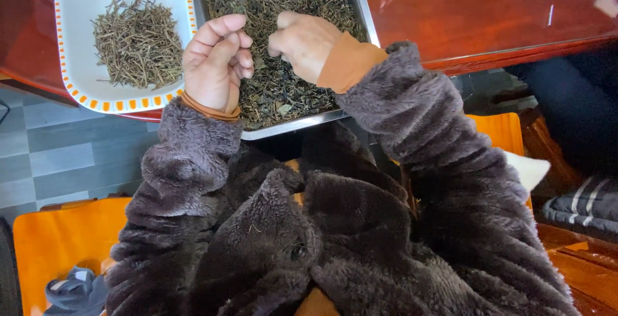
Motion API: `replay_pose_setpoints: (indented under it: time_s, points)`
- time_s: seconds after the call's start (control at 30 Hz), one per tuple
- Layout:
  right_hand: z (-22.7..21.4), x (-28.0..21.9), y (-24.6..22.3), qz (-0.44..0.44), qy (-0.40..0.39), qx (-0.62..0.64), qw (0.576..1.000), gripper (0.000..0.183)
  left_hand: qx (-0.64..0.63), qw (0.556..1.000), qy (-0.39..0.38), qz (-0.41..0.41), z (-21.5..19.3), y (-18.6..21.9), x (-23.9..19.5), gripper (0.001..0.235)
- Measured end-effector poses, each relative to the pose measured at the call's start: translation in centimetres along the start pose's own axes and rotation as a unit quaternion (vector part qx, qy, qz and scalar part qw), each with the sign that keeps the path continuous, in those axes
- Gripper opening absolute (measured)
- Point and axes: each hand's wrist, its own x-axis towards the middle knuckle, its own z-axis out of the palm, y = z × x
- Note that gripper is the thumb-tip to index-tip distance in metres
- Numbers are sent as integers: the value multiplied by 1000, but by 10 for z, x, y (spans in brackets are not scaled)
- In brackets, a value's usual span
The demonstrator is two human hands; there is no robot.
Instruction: Sorting dried tea leaves by hand to remove stems and impurities into a separate container.
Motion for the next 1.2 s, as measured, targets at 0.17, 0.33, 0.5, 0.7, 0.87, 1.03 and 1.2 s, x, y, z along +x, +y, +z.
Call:
replay_pose_setpoints:
  time_s: [0.17, 0.33, 0.5, 0.7, 0.87, 1.03, 1.2]
  points:
    - [5, 5, 0, 44, -109, -90, 989, 14, 3, 1000, -4, 3, 1, 2, -2, 21]
    - [0, -11, 9, 21, 77, 79, 994, 9, 3, 1000, -10, 0, 1, 0, -1, 21]
    - [-23, -28, 13, 136, 134, 303, 934, 9, 26, 999, -13, -28, 1, 0, 1, 21]
    - [-13, -41, 43, 160, 123, 646, 736, 2, 192, 978, -77, -25, 14, 23, 8, 16]
    - [-5, -48, 52, 158, 125, 696, 689, 1, 373, 922, -100, 21, 20, 34, 14, 14]
    - [-7, -54, 53, 155, 136, 688, 695, 6, 392, 909, -130, 60, 19, 22, 14, 11]
    - [-7, -57, 36, 119, 106, 661, 733, 5, 392, 904, -160, 56, 45, 27, 3, 18]
